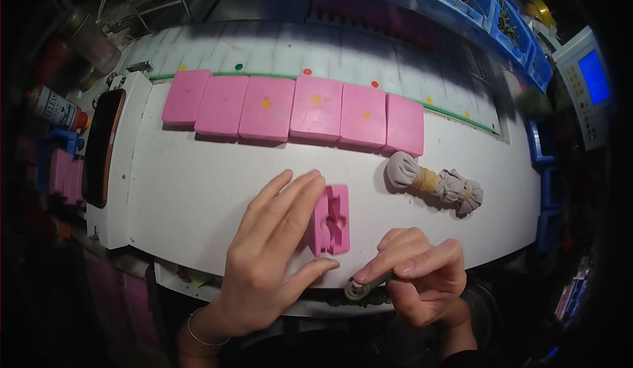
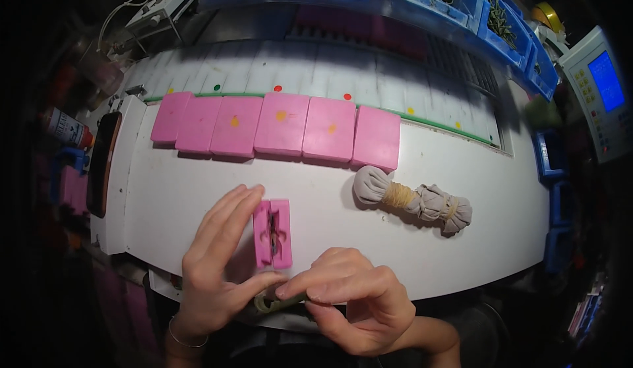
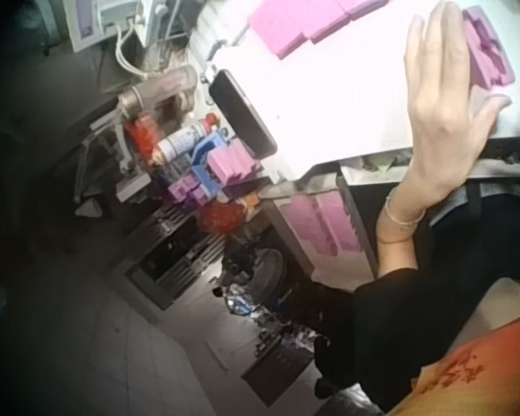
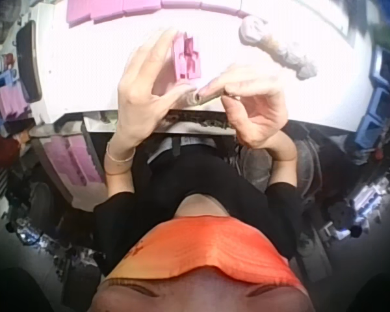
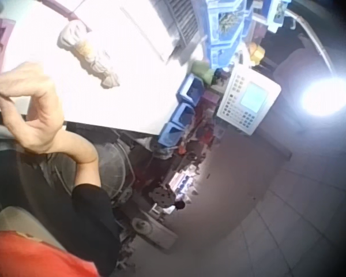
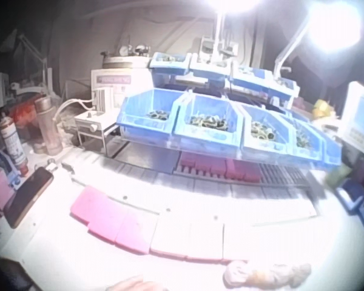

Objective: The person assembles small components by inserting a yellow ring and a grey coiled spring into pink rectangular plastic molds. They handle the molds and components by hand, repeatedly opening and closing the molds to secure the parts inside. The person also arranges the molds on the workbench and interacts with a digital control panel.

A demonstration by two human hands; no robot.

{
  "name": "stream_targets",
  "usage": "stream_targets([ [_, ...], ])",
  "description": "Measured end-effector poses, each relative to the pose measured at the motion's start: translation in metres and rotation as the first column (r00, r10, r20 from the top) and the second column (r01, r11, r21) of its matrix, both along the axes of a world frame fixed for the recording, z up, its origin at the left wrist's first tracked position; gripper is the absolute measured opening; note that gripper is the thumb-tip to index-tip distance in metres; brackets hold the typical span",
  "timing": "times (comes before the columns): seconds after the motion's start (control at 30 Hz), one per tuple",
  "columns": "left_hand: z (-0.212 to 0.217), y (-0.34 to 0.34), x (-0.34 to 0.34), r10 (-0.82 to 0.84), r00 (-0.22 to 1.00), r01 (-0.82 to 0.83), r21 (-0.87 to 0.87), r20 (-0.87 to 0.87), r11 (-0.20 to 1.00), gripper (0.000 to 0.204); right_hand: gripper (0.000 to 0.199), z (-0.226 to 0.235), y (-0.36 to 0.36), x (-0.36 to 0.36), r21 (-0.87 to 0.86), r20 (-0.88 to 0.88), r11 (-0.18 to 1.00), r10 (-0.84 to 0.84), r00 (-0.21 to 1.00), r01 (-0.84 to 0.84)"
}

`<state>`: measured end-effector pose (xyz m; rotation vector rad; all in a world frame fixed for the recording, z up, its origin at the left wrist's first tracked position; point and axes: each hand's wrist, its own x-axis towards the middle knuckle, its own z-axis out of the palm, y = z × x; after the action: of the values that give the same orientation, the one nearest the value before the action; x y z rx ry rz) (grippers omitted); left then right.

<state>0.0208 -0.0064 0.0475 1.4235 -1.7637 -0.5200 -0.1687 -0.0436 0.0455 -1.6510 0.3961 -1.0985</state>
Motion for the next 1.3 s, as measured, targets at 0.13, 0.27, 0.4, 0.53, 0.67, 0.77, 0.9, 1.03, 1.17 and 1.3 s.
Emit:
stream_targets([
  [0.13, 0.009, 0.02, 0.002, 0.065, 0.997, -0.068, -0.055, -0.051, 0.996, 0.05, 0.027, -0.006, 0.011, 0.002, 0.153, 0.097, 0.988, 0.016, 0.995, -0.03],
  [0.27, 0.014, 0.045, -0.005, 0.107, 0.922, -0.053, 0.152, -0.372, 0.987, 0.024, 0.02, -0.011, 0.027, 0.008, 0.384, 0.203, 0.923, -0.06, 0.977, -0.023],
  [0.4, 0.005, 0.053, -0.013, 0.109, 0.811, 0.022, 0.216, -0.575, 0.976, 0.019, 0.015, -0.011, 0.035, 0.011, 0.419, 0.136, 0.908, -0.087, 0.987, 0.022],
  [0.53, 0.005, 0.056, -0.015, 0.125, 0.788, 0.056, 0.274, -0.602, 0.96, 0.02, 0.015, -0.011, 0.037, 0.01, 0.395, 0.098, 0.917, -0.096, 0.991, 0.05],
  [0.67, 0.002, 0.057, -0.017, 0.131, 0.752, 0.087, 0.294, -0.646, 0.952, 0.019, 0.019, -0.016, 0.039, 0.008, 0.36, 0.092, 0.931, -0.104, 0.99, 0.064],
  [0.77, -0.001, 0.058, -0.022, 0.128, 0.655, 0.132, 0.279, -0.745, 0.951, 0.019, 0.018, -0.009, 0.042, 0.006, 0.361, 0.018, 0.925, -0.138, 0.99, 0.122],
  [0.9, -0.004, 0.062, -0.026, 0.215, 0.511, 0.123, 0.318, -0.832, 0.94, 0.018, 0.018, -0.011, 0.041, 0.004, 0.235, -0.088, 0.965, -0.096, 0.991, 0.114],
  [1.03, -0.003, 0.064, -0.025, 0.256, 0.439, 0.132, 0.344, -0.861, 0.93, 0.016, 0.019, -0.008, 0.041, 0.003, 0.113, -0.179, 0.978, -0.151, 0.972, 0.173],
  [1.17, -0.001, 0.067, -0.024, 0.284, 0.455, 0.134, 0.38, -0.844, 0.915, 0.011, 0.018, 0.001, 0.036, 0.001, -0.185, -0.368, 0.97, -0.22, 0.904, 0.161],
  [1.3, -0.003, 0.069, -0.025, 0.267, 0.502, 0.106, 0.364, -0.823, 0.925, 0.01, 0.014, 0.007, 0.036, -0.008, -0.369, -0.573, 0.929, -0.245, 0.782, 0.02],
])
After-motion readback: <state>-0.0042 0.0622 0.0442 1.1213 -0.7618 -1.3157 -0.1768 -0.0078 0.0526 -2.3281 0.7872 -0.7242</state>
